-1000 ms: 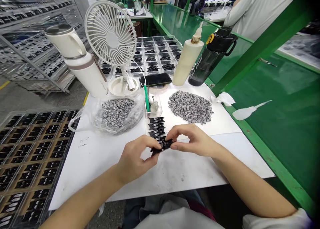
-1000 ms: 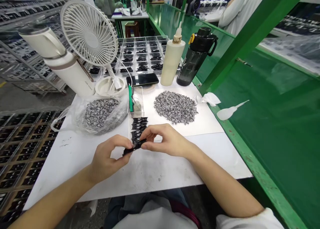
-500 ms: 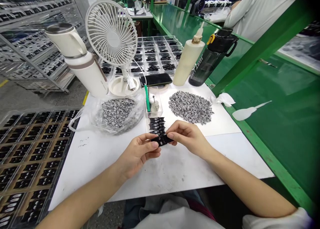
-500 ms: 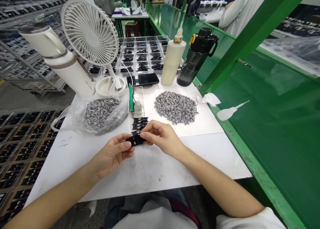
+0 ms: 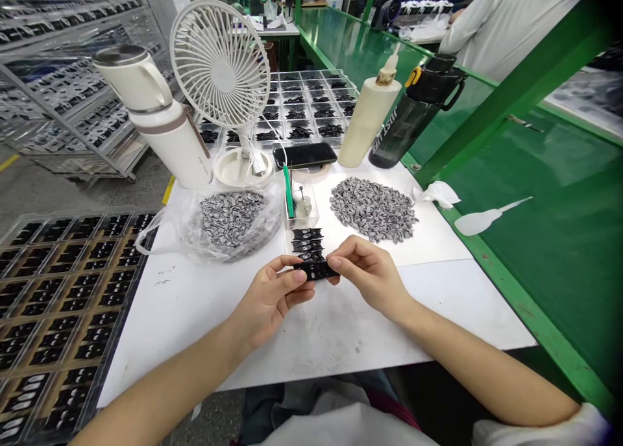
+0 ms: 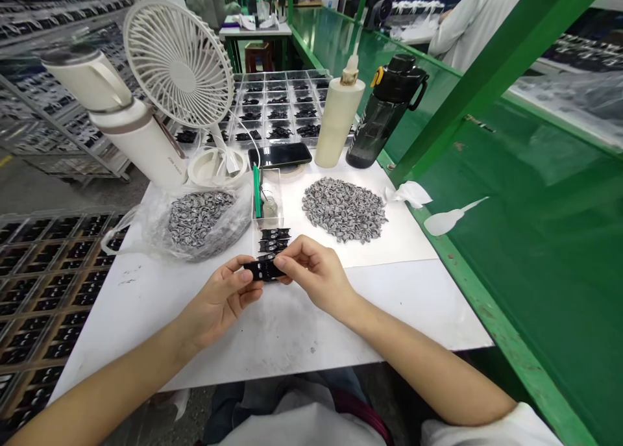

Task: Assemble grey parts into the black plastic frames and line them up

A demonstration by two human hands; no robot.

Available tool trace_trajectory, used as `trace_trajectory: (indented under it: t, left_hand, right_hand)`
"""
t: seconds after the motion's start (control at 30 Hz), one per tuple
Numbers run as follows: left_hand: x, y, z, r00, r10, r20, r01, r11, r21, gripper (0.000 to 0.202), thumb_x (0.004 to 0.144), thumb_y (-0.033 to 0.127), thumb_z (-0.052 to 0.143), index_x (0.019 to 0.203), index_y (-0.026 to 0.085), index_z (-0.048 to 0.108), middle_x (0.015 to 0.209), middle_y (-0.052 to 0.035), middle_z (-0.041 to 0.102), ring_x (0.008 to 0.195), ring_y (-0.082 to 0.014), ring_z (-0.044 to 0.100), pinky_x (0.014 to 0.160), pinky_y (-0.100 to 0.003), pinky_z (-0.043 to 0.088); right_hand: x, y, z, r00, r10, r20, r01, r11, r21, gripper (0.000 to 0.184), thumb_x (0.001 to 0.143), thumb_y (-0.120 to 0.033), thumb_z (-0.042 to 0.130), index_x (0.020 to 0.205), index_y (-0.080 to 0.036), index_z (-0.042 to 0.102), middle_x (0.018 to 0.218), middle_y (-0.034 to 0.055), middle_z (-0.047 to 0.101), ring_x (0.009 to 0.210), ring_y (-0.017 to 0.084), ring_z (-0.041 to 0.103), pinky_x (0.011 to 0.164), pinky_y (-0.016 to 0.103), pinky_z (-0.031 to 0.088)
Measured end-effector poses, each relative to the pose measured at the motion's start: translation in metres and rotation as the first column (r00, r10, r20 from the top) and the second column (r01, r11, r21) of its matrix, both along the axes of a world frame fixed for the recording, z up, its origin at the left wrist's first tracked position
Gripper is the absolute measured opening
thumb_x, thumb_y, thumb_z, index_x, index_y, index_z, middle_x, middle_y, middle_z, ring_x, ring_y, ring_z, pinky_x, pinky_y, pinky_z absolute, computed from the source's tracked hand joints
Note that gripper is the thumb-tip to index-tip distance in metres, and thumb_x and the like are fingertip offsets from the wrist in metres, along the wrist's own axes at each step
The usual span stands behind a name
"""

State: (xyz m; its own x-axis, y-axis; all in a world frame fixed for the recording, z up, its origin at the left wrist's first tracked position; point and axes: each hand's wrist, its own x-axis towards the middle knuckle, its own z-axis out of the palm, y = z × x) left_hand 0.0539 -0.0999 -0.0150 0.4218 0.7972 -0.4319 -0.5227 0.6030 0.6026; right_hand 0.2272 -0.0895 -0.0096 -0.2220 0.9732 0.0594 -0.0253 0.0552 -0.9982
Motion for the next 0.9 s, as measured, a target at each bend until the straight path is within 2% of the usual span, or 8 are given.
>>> trace_trajectory:
  t: [0.1, 0.2, 0.33, 0.43, 0.6, 0.9]
  left_hand:
    - [0.0000, -0.0009, 0.0008, 1.000, 0.012, -0.011, -0.012, 1.000, -0.008, 0.017, 0.070, 0.014, 0.066, 0.082, 0.017, 0.053, 0.064, 0.0019, 0.065, 0.060, -0.0062, 0.062, 0.061, -0.015, 0.052]
    - [-0.0001, -0.0020, 0.0015, 0.999, 0.022, -0.039, -0.021, 1.000, 0.018, 0.018, 0.069, 0.015, 0.067, 0.080, 0.017, 0.053, 0.064, 0.0011, 0.066, 0.060, -0.0069, 0.062, 0.061, -0.015, 0.052]
    - [0.0008, -0.0022, 0.0023, 0.996, 0.034, -0.085, -0.028, 0.997, 0.066, 0.021, 0.067, 0.018, 0.069, 0.079, 0.016, 0.052, 0.067, -0.0007, 0.067, 0.061, -0.0090, 0.063, 0.062, -0.017, 0.052]
    - [0.0013, -0.0019, 0.0027, 0.994, 0.045, -0.101, -0.038, 0.996, 0.077, 0.021, 0.067, 0.019, 0.068, 0.079, 0.015, 0.052, 0.069, -0.0013, 0.067, 0.062, -0.0089, 0.063, 0.062, -0.017, 0.051]
    - [0.0005, -0.0022, 0.0042, 0.997, 0.033, -0.076, -0.028, 0.997, 0.073, 0.017, 0.070, 0.016, 0.066, 0.080, 0.016, 0.051, 0.068, -0.0003, 0.067, 0.060, -0.0076, 0.062, 0.062, -0.016, 0.051]
    - [-0.0007, -0.0024, 0.0045, 0.999, 0.003, -0.035, 0.000, 0.996, 0.086, 0.013, 0.073, 0.014, 0.063, 0.082, 0.015, 0.055, 0.070, -0.0002, 0.067, 0.062, -0.0074, 0.062, 0.065, -0.017, 0.051]
  right_hand:
    - [-0.0023, -0.0022, -0.0009, 0.999, -0.015, -0.041, 0.015, 1.000, -0.001, 0.013, 0.077, -0.025, 0.059, 0.072, -0.015, 0.051, 0.061, -0.0017, 0.057, 0.055, 0.009, 0.056, 0.051, 0.021, 0.047]
    - [-0.0030, -0.0013, -0.0005, 0.996, 0.029, -0.088, -0.036, 0.996, -0.080, 0.013, 0.078, -0.027, 0.057, 0.075, -0.016, 0.051, 0.067, -0.0012, 0.056, 0.060, 0.009, 0.056, 0.057, 0.022, 0.047]
    - [-0.0024, 0.0028, 0.0008, 0.951, 0.157, -0.268, -0.227, 0.939, -0.257, 0.018, 0.080, -0.033, 0.053, 0.088, -0.016, 0.051, 0.079, 0.0018, 0.057, 0.070, 0.012, 0.058, 0.065, 0.027, 0.048]
    - [-0.0019, 0.0042, 0.0014, 0.895, 0.199, -0.399, -0.335, 0.890, -0.308, 0.023, 0.078, -0.030, 0.056, 0.095, -0.017, 0.049, 0.079, 0.0021, 0.057, 0.070, 0.014, 0.059, 0.065, 0.029, 0.048]
    - [-0.0020, 0.0046, -0.0001, 0.879, 0.180, -0.441, -0.348, 0.875, -0.337, 0.021, 0.073, -0.017, 0.059, 0.092, -0.016, 0.050, 0.076, 0.0008, 0.057, 0.067, 0.011, 0.058, 0.064, 0.027, 0.047]
    - [-0.0021, 0.0057, -0.0030, 0.864, 0.148, -0.481, -0.353, 0.861, -0.368, 0.017, 0.073, -0.018, 0.060, 0.088, -0.016, 0.052, 0.075, 0.0012, 0.058, 0.064, 0.011, 0.058, 0.065, 0.027, 0.047]
